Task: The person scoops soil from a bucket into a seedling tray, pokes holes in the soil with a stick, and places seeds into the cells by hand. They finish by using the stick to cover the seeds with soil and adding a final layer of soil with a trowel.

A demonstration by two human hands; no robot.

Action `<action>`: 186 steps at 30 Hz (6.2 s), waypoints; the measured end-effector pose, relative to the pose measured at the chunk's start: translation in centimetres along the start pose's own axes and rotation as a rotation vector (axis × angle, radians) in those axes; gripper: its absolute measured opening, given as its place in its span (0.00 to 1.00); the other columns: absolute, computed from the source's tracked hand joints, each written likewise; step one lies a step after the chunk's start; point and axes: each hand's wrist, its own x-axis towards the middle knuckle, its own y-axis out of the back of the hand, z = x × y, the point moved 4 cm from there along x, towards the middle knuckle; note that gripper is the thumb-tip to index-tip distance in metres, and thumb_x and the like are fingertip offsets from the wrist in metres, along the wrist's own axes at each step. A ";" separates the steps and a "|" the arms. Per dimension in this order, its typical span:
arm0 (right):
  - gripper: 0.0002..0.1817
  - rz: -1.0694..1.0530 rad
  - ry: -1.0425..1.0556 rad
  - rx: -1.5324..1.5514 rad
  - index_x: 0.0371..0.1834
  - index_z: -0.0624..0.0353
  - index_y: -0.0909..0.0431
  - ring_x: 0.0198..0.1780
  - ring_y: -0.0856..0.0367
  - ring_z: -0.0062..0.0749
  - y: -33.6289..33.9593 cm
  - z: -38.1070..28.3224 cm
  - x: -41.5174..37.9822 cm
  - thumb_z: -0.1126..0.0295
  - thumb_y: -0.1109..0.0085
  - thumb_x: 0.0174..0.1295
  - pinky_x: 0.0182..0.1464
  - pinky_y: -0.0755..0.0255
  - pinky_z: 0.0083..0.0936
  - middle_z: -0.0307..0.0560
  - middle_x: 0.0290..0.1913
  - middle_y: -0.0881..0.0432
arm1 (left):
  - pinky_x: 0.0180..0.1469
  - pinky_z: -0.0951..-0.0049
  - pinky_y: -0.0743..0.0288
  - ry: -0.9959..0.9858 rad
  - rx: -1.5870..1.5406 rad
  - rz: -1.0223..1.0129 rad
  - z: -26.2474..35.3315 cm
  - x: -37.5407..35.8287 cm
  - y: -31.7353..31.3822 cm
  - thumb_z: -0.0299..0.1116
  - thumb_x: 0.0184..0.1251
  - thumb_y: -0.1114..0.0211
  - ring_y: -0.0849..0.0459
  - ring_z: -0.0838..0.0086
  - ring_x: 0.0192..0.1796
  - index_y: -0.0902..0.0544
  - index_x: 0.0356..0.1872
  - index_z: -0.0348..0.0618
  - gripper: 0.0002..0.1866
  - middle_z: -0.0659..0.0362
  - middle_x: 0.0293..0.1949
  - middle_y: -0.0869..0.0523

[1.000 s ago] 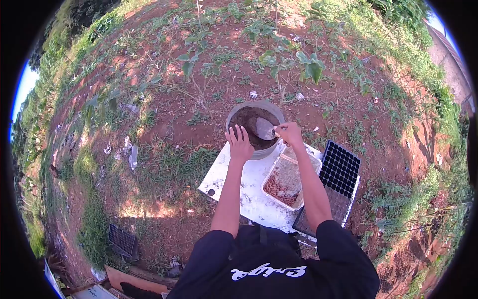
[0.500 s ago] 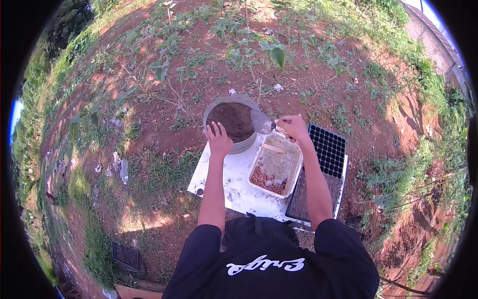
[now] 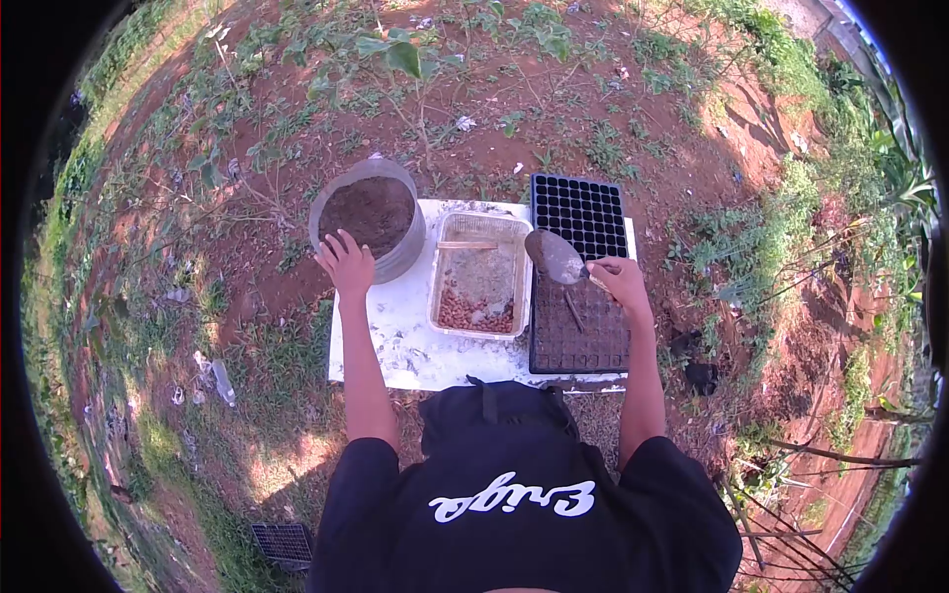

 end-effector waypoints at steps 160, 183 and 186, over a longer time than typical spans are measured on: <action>0.13 -0.091 0.222 0.544 0.53 0.63 0.38 0.21 0.22 0.22 -15.3 -8.5 -2.9 0.66 0.50 0.76 0.19 0.29 0.20 0.51 0.39 0.20 | 0.51 0.75 0.22 0.184 -1.674 -0.727 19.7 -8.6 6.6 0.50 0.77 0.41 0.14 0.76 0.42 0.17 0.49 0.36 0.23 0.60 0.39 0.13; 0.15 -0.185 0.331 0.036 0.50 0.63 0.18 0.43 0.13 0.54 -19.7 5.0 -1.4 0.82 0.46 0.61 0.49 0.21 0.40 0.61 0.41 0.14 | 0.65 0.54 0.32 -0.342 -0.577 0.035 12.6 -4.5 9.3 0.30 0.66 0.35 0.25 0.52 0.63 0.17 0.50 0.42 0.13 0.49 0.56 0.20; 0.19 -0.262 0.537 -0.272 0.50 0.63 0.16 0.48 0.15 0.58 -22.6 5.8 0.0 0.86 0.47 0.56 0.53 0.21 0.45 0.65 0.42 0.14 | 0.67 0.54 0.33 -0.505 -0.649 -0.219 14.9 -8.9 4.1 0.29 0.64 0.34 0.25 0.53 0.63 0.16 0.49 0.42 0.13 0.50 0.57 0.20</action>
